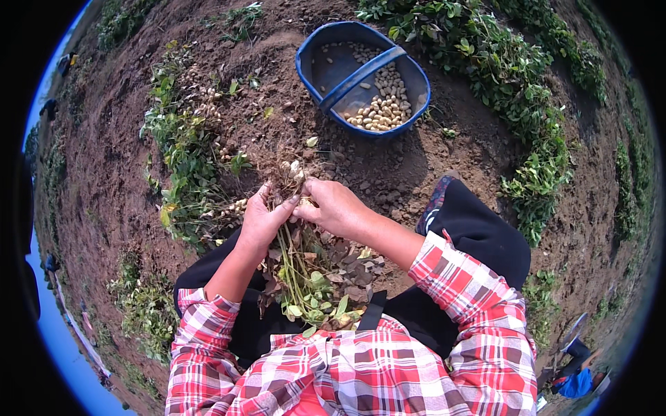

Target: The person sits on the ground in a field and pulls peanuts from uprooted peanut plants. The person places the harvested peanuts into a blue basket nearby.

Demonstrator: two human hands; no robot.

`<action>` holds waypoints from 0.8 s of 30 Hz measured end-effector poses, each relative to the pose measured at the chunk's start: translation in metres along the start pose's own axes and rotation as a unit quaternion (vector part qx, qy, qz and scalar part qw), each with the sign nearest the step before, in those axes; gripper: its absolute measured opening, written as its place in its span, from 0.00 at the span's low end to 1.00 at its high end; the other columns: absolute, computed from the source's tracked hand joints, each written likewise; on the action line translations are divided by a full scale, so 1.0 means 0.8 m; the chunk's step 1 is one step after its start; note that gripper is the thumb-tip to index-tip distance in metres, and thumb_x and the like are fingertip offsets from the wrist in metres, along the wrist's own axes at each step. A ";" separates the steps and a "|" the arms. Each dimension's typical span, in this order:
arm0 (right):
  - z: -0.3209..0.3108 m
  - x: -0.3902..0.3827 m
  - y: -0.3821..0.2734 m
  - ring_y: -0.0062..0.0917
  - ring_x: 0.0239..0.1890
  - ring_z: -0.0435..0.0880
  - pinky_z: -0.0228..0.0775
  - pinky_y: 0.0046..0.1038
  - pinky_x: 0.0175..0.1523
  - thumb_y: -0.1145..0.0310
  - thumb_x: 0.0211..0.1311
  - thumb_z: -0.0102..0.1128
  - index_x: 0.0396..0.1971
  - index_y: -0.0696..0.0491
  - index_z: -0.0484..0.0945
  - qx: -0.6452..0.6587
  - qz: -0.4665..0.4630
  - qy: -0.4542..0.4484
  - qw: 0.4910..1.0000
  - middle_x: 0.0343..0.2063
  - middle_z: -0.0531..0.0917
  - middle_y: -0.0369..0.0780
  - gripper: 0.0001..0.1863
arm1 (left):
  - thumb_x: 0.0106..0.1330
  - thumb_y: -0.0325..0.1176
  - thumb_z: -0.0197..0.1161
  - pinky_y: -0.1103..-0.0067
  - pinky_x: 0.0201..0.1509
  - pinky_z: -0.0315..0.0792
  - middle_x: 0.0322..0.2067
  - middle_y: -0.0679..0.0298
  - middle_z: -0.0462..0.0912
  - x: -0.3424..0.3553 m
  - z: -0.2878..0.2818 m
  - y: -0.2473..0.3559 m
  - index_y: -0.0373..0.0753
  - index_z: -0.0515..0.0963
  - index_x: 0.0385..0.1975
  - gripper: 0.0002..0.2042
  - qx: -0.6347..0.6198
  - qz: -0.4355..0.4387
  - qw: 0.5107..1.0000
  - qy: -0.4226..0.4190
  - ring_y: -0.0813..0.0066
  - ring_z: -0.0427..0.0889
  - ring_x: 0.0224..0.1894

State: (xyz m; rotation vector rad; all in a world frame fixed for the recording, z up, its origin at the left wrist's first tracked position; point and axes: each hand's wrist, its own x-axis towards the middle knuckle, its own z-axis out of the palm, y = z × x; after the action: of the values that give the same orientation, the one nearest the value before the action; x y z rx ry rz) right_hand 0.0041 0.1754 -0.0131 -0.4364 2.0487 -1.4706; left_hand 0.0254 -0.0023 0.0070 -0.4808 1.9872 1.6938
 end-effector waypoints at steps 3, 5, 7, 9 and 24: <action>0.003 0.000 -0.008 0.50 0.35 0.81 0.73 0.46 0.41 0.63 0.58 0.57 0.30 0.63 0.75 -0.115 0.020 -0.040 0.992 0.29 0.81 0.53 0.15 | 0.58 0.23 0.62 0.82 0.45 0.74 0.38 0.68 0.83 0.002 -0.001 -0.011 0.35 0.76 0.49 0.18 0.034 0.025 0.999 -0.002 0.85 0.79 0.38; 0.014 -0.012 -0.012 0.44 0.34 0.82 0.75 0.40 0.39 0.69 0.56 0.55 0.29 0.61 0.75 -0.241 -0.040 0.019 0.969 0.28 0.80 0.50 0.09 | 0.56 0.22 0.62 0.82 0.45 0.74 0.38 0.67 0.84 0.000 0.006 -0.011 0.35 0.75 0.48 0.18 0.035 0.065 0.997 0.005 0.85 0.79 0.38; 0.022 -0.019 -0.011 0.40 0.32 0.83 0.78 0.36 0.37 0.70 0.52 0.57 0.27 0.59 0.77 -0.310 -0.091 0.050 0.945 0.27 0.81 0.48 0.07 | 0.53 0.19 0.60 0.82 0.46 0.73 0.37 0.65 0.83 -0.001 0.008 -0.015 0.35 0.75 0.47 0.18 0.070 0.092 0.993 0.020 0.83 0.79 0.39; 0.020 -0.023 -0.015 0.36 0.31 0.84 0.78 0.33 0.35 0.71 0.50 0.59 0.25 0.57 0.78 -0.354 -0.117 0.035 0.927 0.26 0.81 0.45 0.05 | 0.52 0.17 0.59 0.81 0.47 0.73 0.37 0.64 0.83 -0.003 0.008 -0.013 0.35 0.75 0.46 0.19 0.098 0.133 0.986 0.020 0.82 0.79 0.40; 0.010 -0.026 -0.038 0.40 0.31 0.84 0.78 0.36 0.37 0.74 0.52 0.55 0.28 0.62 0.78 -0.372 -0.081 0.001 0.925 0.26 0.81 0.49 0.07 | 0.49 0.21 0.66 0.71 0.39 0.75 0.31 0.53 0.82 0.001 0.014 -0.012 0.36 0.74 0.40 0.16 0.214 0.225 0.945 0.101 0.57 0.84 0.34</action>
State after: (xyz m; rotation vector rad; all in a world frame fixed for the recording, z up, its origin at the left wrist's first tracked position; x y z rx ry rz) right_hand 0.0236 0.1710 0.0193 -0.9142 2.5738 -0.7069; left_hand 0.0317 0.0072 -0.0027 -0.0413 2.6839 1.4182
